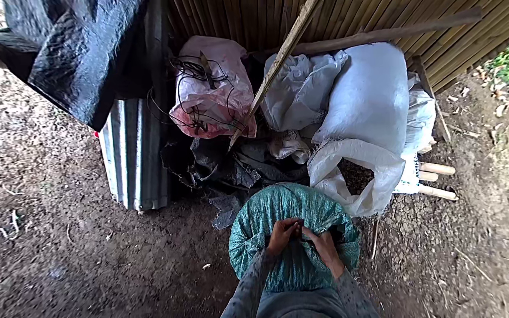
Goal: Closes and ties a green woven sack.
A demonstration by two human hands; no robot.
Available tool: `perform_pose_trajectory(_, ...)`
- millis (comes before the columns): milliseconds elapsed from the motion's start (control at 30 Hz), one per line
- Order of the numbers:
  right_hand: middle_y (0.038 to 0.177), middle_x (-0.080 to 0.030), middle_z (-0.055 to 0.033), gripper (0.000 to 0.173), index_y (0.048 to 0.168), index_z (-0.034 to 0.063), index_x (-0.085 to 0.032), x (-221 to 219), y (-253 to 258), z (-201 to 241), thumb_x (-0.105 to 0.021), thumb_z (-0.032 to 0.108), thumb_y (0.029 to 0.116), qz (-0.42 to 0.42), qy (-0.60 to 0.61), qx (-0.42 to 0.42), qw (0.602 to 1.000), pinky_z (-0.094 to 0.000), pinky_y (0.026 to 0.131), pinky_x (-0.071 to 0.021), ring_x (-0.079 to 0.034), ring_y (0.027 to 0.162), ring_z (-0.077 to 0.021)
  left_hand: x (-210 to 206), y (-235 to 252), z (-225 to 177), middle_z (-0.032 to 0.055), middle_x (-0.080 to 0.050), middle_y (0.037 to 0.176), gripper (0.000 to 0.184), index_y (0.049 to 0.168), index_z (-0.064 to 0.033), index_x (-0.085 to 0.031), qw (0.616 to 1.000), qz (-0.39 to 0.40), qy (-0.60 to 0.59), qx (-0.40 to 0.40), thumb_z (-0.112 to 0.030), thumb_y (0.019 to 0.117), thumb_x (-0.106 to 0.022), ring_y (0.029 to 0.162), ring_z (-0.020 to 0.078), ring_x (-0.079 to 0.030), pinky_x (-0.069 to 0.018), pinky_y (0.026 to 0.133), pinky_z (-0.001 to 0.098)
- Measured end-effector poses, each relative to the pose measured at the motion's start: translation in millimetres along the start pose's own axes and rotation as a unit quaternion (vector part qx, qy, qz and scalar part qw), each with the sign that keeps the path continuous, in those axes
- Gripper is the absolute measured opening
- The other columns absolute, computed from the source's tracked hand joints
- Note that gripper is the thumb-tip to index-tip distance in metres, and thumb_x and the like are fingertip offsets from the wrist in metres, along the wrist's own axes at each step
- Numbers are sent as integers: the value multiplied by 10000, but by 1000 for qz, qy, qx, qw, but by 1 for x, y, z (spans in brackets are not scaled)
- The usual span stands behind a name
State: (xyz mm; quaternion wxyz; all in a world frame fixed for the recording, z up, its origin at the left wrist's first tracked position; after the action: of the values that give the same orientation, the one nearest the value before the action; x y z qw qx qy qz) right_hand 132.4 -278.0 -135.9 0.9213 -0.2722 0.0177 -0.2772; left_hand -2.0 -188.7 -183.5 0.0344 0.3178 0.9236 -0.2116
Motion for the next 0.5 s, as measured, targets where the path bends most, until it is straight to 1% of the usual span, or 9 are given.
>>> perform_pose_trajectory(33,1210,-696,-153,514,1308,-71,-566,5,0,-6,-783,157,900,-16,-9,5,1000,-314,1025,-531,-666,1136,-138,0,0,-1,63,-731,987,235,1209,55,-678,1000,-1,-10,-3,-10,1017,-559,799,70,-687,-597,788,257)
perform_pose_trajectory(100,1101,-735,-130,388,1208,-60,-626,11,-1,-16,-781,125,903,-51,29,-8,998,-306,939,-576,-707,1030,-133,-3,-1,-3,67,-745,957,269,1248,64,-661,999,-9,-46,-7,9,994,-590,777,93,-704,-612,765,278)
perform_pose_trajectory(133,1083,-736,-129,357,1195,-64,-624,11,0,-18,-770,92,909,-56,67,-22,996,-308,914,-588,-713,1005,-140,-5,0,-4,75,-752,925,269,1235,73,-658,998,-15,-61,-11,23,974,-615,763,112,-714,-618,753,295)
perform_pose_trajectory(200,1086,-726,-148,309,1205,-77,-596,8,-1,-17,-716,22,938,-53,153,-58,985,-329,879,-609,-719,977,-167,-7,0,-4,85,-760,893,184,1112,71,-692,998,-26,-55,-13,45,931,-673,758,137,-731,-632,761,314)
perform_pose_trajectory(233,1087,-724,-151,276,1199,-80,-592,6,-1,-16,-687,3,953,-51,183,-72,979,-331,870,-612,-720,968,-172,-7,1,-3,81,-762,881,134,1044,61,-717,999,-29,-37,-15,47,912,-699,755,132,-732,-632,765,309)
perform_pose_trajectory(267,1083,-715,-154,240,1181,-88,-597,4,-2,-15,-664,-7,965,-51,203,-81,974,-328,868,-611,-715,962,-175,-8,1,-2,79,-767,883,107,1008,51,-734,999,-29,-15,-13,37,902,-721,763,126,-735,-631,777,304)
perform_pose_trajectory(367,1058,-715,-154,184,1132,-95,-614,2,-4,-15,-650,-6,975,-54,213,-80,972,-320,855,-618,-719,937,-172,-12,0,-3,61,-765,898,100,1000,14,-743,998,-29,56,-14,-24,908,-744,788,106,-732,-622,806,291)
perform_pose_trajectory(433,1043,-721,-151,181,1116,-94,-624,1,-4,-14,-664,7,971,-60,195,-68,977,-320,853,-623,-725,929,-167,-15,-2,-4,58,-762,876,111,992,4,-743,996,-46,73,-26,-51,898,-765,771,102,-728,-621,790,289)
perform_pose_trajectory(500,1016,-733,-146,162,1075,-86,-650,1,-5,-16,-679,32,969,-65,164,-55,983,-319,859,-618,-728,924,-160,-18,-4,-6,58,-769,892,114,995,-3,-756,992,-63,103,-31,-76,908,-762,792,94,-733,-619,811,285)
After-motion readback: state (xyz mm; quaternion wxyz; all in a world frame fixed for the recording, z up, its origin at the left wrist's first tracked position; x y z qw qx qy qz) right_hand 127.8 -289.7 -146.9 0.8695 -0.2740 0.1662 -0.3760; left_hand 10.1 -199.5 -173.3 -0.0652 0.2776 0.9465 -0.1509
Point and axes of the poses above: each hand's wrist, its own y-axis towards the middle knuckle, its own x-axis out of the back of the hand, z = x × y, the point moved 1 cm from there along y, towards the middle knuckle
